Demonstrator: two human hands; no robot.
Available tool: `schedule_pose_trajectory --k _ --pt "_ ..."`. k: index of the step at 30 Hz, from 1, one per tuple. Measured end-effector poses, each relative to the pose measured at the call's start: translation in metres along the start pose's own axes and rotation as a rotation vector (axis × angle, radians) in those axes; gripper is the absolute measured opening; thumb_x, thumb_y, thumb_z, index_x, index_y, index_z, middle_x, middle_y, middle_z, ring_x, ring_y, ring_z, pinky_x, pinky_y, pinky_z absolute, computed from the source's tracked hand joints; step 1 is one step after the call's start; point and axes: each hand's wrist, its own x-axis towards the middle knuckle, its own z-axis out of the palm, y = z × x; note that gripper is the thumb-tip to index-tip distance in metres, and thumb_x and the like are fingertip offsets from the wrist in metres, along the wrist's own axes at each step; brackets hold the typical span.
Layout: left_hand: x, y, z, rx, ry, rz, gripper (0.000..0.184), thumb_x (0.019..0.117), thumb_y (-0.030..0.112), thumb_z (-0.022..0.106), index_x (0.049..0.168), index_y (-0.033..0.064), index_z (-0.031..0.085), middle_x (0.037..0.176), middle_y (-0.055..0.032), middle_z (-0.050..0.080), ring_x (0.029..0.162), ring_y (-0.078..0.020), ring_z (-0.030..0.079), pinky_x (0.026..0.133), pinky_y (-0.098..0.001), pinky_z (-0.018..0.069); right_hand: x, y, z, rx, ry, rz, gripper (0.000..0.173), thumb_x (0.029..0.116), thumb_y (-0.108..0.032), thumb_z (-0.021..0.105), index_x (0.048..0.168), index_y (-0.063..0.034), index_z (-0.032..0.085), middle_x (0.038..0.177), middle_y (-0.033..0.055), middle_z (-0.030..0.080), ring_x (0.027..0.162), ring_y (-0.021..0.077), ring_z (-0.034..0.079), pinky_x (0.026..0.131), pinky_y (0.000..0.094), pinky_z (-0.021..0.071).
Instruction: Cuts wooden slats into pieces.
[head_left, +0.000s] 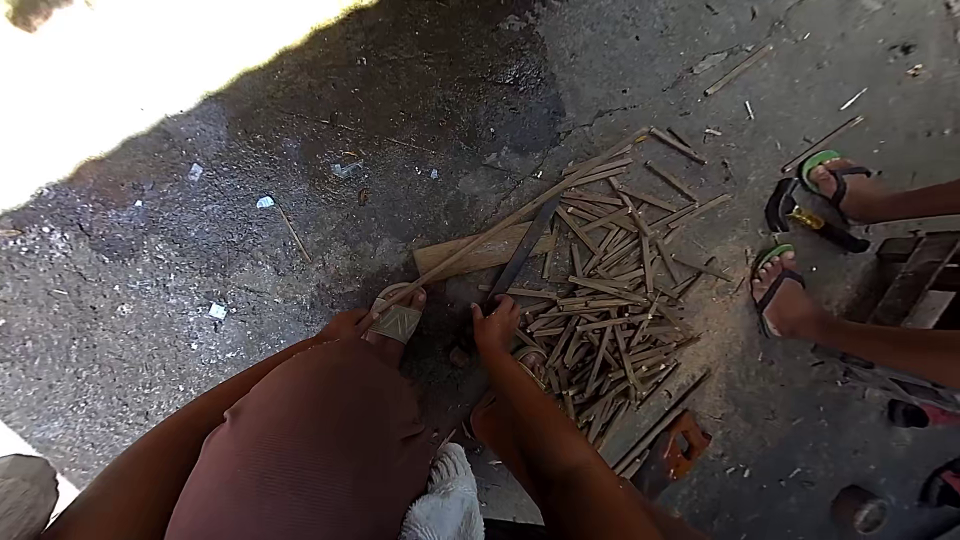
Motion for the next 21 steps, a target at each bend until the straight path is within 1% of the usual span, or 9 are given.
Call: schedule_pose_trajectory --k 3,6,8,10,14,15,16,18,21 --pt "-0.018 -0.014 -0.009 0.077 0.063 -0.142 0.053 0.1131 0.039 0.038 0.128 -0.0074 0.059 0.117 -0.0337 0.064 0.113 -0.0489 0.063 0.1 -0.0658 0.0442 0.007 0.016 0.0 0.134 -0.122 0.193 0.064 0.0962 -0.039 0.074 0.14 0.0023 0.051 0.132 0.0268 0.061 0.122 0.0385 0.063 0.103 0.0536 0.0509" --pt "-0.028 -0.058 -0.011 0.209 0.147 -0.24 0.056 0.1114 0.047 0.038 0.13 -0.0005 0.061 0.12 -0.0308 0.066 0.115 -0.049 0.064 0.097 -0.0686 0.0469 0.014 0.018 0.003 0.224 -0.232 0.233 0.057 0.1027 -0.037 0.065 0.142 0.002 0.05 0.128 0.0252 0.065 0.122 0.0375 0.064 0.105 0.0538 0.0486" --pt "-0.04 -0.077 -0.017 0.364 0.204 -0.284 0.056 0.1093 0.049 0.043 0.129 0.0014 0.065 0.135 -0.0284 0.061 0.13 -0.0484 0.055 0.105 -0.0669 0.043 0.017 0.02 0.003 0.248 -0.251 0.228 0.055 0.1041 -0.035 0.063 0.144 0.0011 0.049 0.13 0.0245 0.065 0.124 0.0367 0.063 0.106 0.0528 0.0483" --pt "-0.055 -0.071 -0.024 0.425 0.299 -0.311 0.059 0.1049 0.052 0.052 0.134 0.002 0.064 0.146 -0.0303 0.052 0.139 -0.0513 0.045 0.11 -0.0684 0.0363 0.017 0.024 0.002 0.28 -0.252 0.226 0.052 0.1044 -0.032 0.062 0.143 0.0001 0.05 0.129 0.0239 0.065 0.123 0.0357 0.063 0.105 0.0526 0.0482" --pt "-0.047 -0.027 -0.027 0.446 0.396 -0.189 0.066 0.1031 0.052 0.057 0.143 -0.0004 0.055 0.145 -0.0336 0.05 0.137 -0.0536 0.046 0.11 -0.0683 0.0362 0.011 0.039 -0.004 0.383 -0.155 0.234 0.044 0.1022 -0.028 0.064 0.133 0.0036 0.057 0.123 0.0266 0.063 0.115 0.0369 0.063 0.1 0.053 0.0495" --pt "-0.036 -0.014 -0.027 0.437 0.377 -0.146 0.063 0.1042 0.05 0.056 0.144 0.0004 0.054 0.145 -0.0325 0.051 0.137 -0.0527 0.046 0.11 -0.0682 0.0358 0.008 0.042 -0.007 0.437 -0.128 0.244 0.044 0.1021 -0.024 0.064 0.134 0.0051 0.055 0.123 0.0274 0.062 0.11 0.0362 0.064 0.097 0.0516 0.0515" --pt "-0.023 -0.001 -0.028 0.423 0.337 -0.117 0.061 0.1056 0.048 0.054 0.145 0.0015 0.053 0.146 -0.031 0.051 0.138 -0.0513 0.046 0.111 -0.0677 0.0352 0.006 0.046 -0.008 0.49 -0.1 0.251 0.042 0.102 -0.021 0.064 0.134 0.0048 0.053 0.114 0.0249 0.064 0.094 0.0321 0.069 0.084 0.0475 0.0575" --pt "0.003 0.022 -0.028 0.386 0.231 -0.079 0.058 0.1081 0.045 0.049 0.145 0.0011 0.053 0.144 -0.0286 0.054 0.138 -0.0474 0.048 0.113 -0.0648 0.0359 -0.002 0.052 -0.017 0.609 -0.134 0.278 0.041 0.1051 -0.016 0.058 0.139 0.0019 0.046 0.095 0.0176 0.066 0.067 0.0226 0.069 0.064 0.0372 0.0608" --pt "0.027 0.049 -0.03 0.368 0.068 -0.01 0.048 0.1125 0.034 0.042 0.129 -0.0083 0.057 0.128 -0.0314 0.06 0.125 -0.0461 0.058 0.107 -0.0605 0.0428 -0.017 0.058 -0.026 0.772 -0.084 0.298 0.036 0.1058 -0.012 0.055 0.137 0.0012 0.044 0.077 0.012 0.062 0.054 0.0171 0.064 0.053 0.0316 0.0576"
